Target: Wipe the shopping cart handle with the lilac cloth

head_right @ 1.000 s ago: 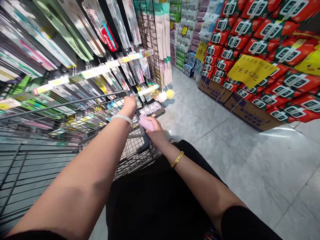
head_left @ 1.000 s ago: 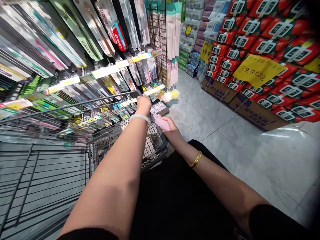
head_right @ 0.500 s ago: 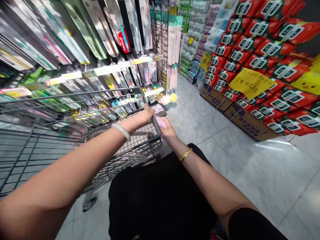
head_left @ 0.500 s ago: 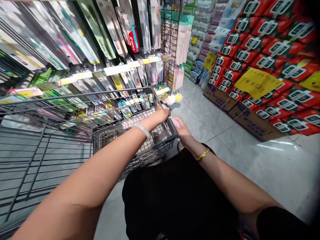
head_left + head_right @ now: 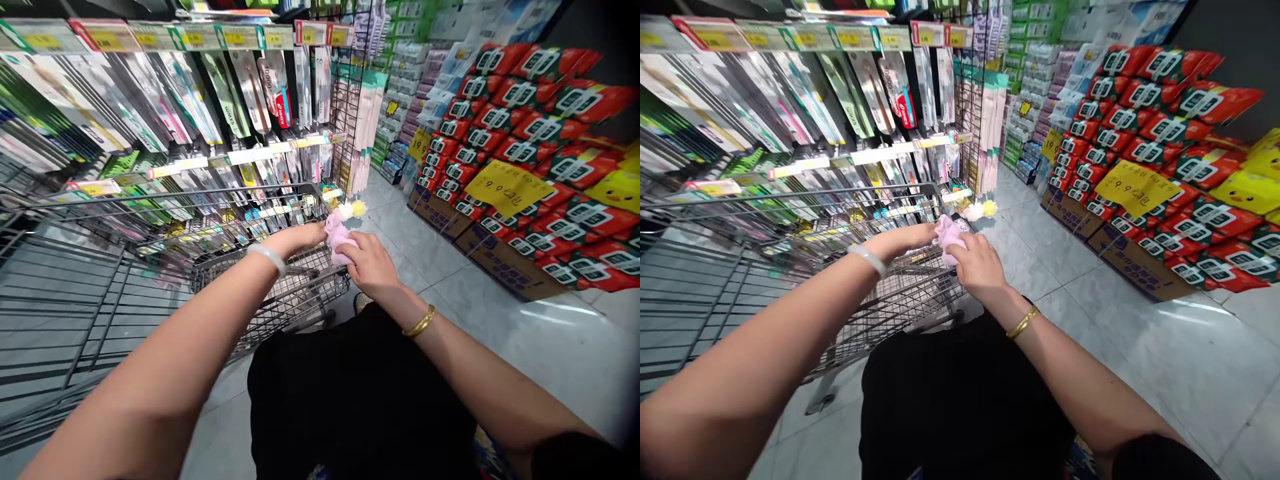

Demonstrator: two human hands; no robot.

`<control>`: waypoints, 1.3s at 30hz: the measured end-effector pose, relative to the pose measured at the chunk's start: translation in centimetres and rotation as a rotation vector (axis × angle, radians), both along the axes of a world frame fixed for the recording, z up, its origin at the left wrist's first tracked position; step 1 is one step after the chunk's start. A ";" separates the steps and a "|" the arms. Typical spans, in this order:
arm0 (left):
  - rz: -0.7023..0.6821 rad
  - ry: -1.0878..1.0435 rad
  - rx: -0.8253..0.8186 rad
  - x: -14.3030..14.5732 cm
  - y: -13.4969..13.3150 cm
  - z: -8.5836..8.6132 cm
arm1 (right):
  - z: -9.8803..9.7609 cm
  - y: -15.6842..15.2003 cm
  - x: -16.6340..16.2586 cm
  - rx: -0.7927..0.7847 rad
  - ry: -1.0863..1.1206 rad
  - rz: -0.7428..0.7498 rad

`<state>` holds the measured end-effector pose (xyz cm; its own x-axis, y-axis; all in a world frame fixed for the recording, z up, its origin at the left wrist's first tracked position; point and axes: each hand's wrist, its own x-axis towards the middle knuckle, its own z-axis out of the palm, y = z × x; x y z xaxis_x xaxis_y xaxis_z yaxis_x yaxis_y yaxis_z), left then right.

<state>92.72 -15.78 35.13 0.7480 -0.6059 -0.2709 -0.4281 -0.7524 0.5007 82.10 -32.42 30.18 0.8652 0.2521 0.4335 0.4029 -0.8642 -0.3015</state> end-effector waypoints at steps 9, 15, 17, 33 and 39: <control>-0.014 0.002 0.194 -9.3 5.3 -1.7 | 0.2 2.2 -2.1 -0.023 0.003 0.042; -0.021 -0.198 0.245 -8.9 2.8 -2.6 | -0.4 0.8 -2.0 0.030 -0.037 -0.070; -0.067 -0.222 0.220 -8.3 2.0 -2.5 | -0.7 0.5 -2.0 0.078 -0.053 -0.089; -0.188 -0.076 0.209 -3.3 -4.5 -1.0 | -3.4 -7.0 1.9 0.228 -0.148 -0.299; -0.166 -0.065 0.143 -3.0 -4.9 -1.2 | -8.9 -4.8 2.3 0.523 -0.216 -0.394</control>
<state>89.69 -20.69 33.93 0.6602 -0.6808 -0.3171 -0.5797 -0.7304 0.3613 84.38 -37.19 21.31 0.7299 -0.3526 0.5855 0.1866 -0.7213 -0.6670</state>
